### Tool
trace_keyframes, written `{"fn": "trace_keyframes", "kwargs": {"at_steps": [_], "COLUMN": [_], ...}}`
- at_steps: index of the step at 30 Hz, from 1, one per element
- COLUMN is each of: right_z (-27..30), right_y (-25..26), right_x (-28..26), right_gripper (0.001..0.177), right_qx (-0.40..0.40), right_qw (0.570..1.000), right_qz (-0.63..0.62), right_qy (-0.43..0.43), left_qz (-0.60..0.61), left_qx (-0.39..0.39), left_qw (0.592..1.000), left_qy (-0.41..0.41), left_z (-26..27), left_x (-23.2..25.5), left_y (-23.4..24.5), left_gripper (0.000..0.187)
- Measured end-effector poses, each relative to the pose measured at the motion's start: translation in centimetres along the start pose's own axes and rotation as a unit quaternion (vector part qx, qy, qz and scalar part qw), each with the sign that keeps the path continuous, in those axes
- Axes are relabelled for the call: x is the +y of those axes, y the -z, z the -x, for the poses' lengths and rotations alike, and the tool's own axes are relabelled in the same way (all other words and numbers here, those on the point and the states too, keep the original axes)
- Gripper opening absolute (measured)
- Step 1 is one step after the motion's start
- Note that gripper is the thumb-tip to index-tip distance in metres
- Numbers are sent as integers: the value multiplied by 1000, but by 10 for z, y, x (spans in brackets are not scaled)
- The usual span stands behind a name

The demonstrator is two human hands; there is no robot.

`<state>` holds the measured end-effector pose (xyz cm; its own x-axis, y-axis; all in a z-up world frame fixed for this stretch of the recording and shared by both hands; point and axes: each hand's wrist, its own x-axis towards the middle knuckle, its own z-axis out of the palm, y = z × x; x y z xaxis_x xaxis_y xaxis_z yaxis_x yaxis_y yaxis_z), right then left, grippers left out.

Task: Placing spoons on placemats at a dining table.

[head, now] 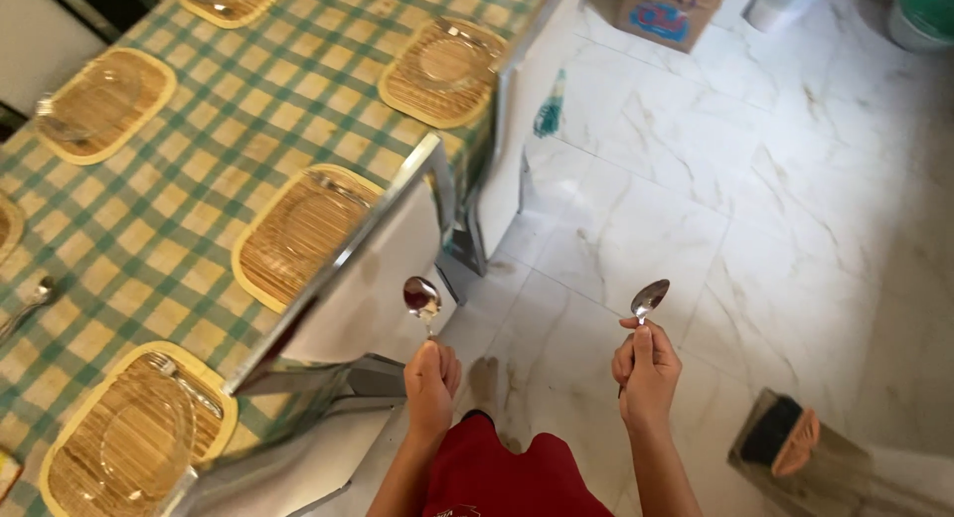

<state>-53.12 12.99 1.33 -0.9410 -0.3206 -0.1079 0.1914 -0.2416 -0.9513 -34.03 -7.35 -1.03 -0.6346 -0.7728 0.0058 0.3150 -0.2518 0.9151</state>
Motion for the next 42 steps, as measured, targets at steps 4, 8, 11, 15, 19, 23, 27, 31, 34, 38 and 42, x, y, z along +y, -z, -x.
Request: {"fn": "trace_keyframes", "kwargs": {"at_steps": [4,8,11,15,19,23,27,31,34,38,42], "right_z": [-37,-67,-87,-107,-124,-148,-164,-189,-210,-239,-267], "right_y": [-43,-86,-113,-145,-176,-210,-247,-280,-305,-329,-348], "right_x": [0,4,11,15,2,-8,-20,-17,-13,-6,19], "right_gripper": [30,29,28,26,24,25,25,25,25,24,26], "right_qx": [-46,-71,-95,-128,-141,-175,-213,-282,-295,-336,-345], "right_qw": [999,997,995,991,988,977,970,953,951,936,929], "right_qz": [-26,-28,-21,-18,18,59,38,-2,14,28,60], "right_qy": [1,0,4,35,54,110,113,112,93,105,118], "left_qz": [-20,-107,-128,-172,-98,-125,-39,-7,5,-97,-158], "left_qx": [-35,-48,-51,-31,-9,58,195,318,330,363,424], "left_qw": [998,989,982,970,982,950,932,902,860,855,857], "left_qy": [-50,-92,-125,-166,-164,-281,-303,-291,-389,-356,-246], "left_z": [-26,-43,-56,-60,-56,-61,-60,-69,-71,-65,-54], "left_x": [31,64,88,106,111,120,153,171,180,200,219], "left_y": [-5,-3,0,14,27,38,26,26,33,42,64], "left_gripper": [44,43,44,45,43,47,40,30,30,33,30]}}
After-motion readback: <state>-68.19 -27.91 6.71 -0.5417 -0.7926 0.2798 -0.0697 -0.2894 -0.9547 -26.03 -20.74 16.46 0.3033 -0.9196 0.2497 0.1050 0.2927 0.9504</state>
